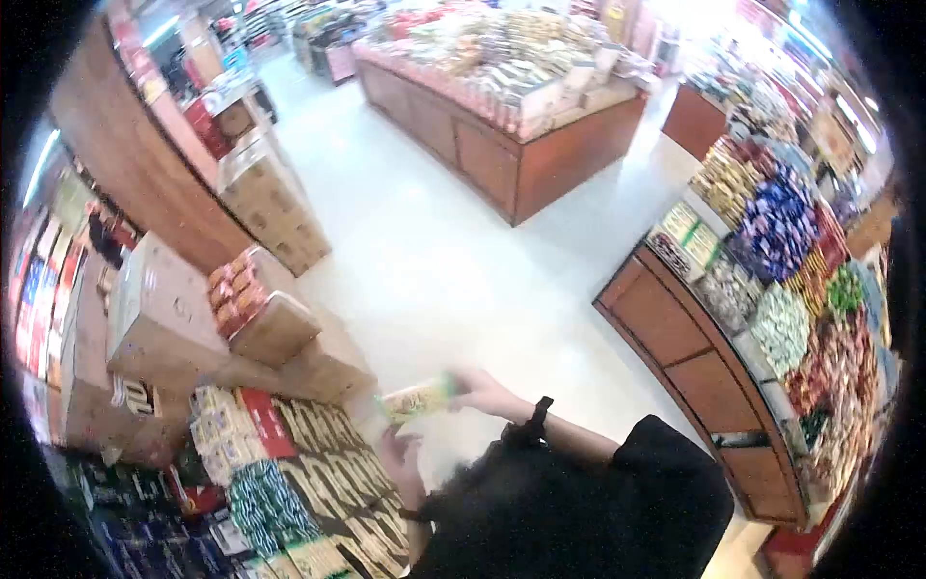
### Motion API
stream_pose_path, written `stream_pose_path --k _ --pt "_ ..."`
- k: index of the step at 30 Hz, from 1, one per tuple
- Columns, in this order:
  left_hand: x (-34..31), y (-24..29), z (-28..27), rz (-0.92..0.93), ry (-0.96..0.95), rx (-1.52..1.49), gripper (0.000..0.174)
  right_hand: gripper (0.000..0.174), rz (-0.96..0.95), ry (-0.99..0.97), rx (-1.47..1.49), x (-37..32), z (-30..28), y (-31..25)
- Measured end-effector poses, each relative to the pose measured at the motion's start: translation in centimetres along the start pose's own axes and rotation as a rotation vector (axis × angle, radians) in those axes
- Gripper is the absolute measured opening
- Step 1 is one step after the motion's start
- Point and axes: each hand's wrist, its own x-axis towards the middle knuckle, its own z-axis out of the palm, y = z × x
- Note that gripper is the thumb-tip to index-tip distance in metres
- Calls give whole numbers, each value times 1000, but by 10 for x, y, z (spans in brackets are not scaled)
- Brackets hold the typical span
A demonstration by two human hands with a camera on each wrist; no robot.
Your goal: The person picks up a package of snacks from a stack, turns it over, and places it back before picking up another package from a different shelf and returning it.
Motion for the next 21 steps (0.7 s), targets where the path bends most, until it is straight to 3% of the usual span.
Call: stream_pose_path --k 3,6,12,13,21 --pt "32 7 106 -164 -145 -245 47 41 24 238 -33 -57 -86 -9" --pt "54 -41 193 -279 -373 -61 43 37 22 437 -11 -110 -163 -5" --pt "43 -41 357 -354 -799 76 33 33 18 967 92 -188 -264 29" --pt "40 -42 378 -441 -832 86 33 36 -27 1074 147 -197 -274 32" --pt "62 -91 522 -257 -1210 402 36 45 -10 1426 185 -228 -369 69"
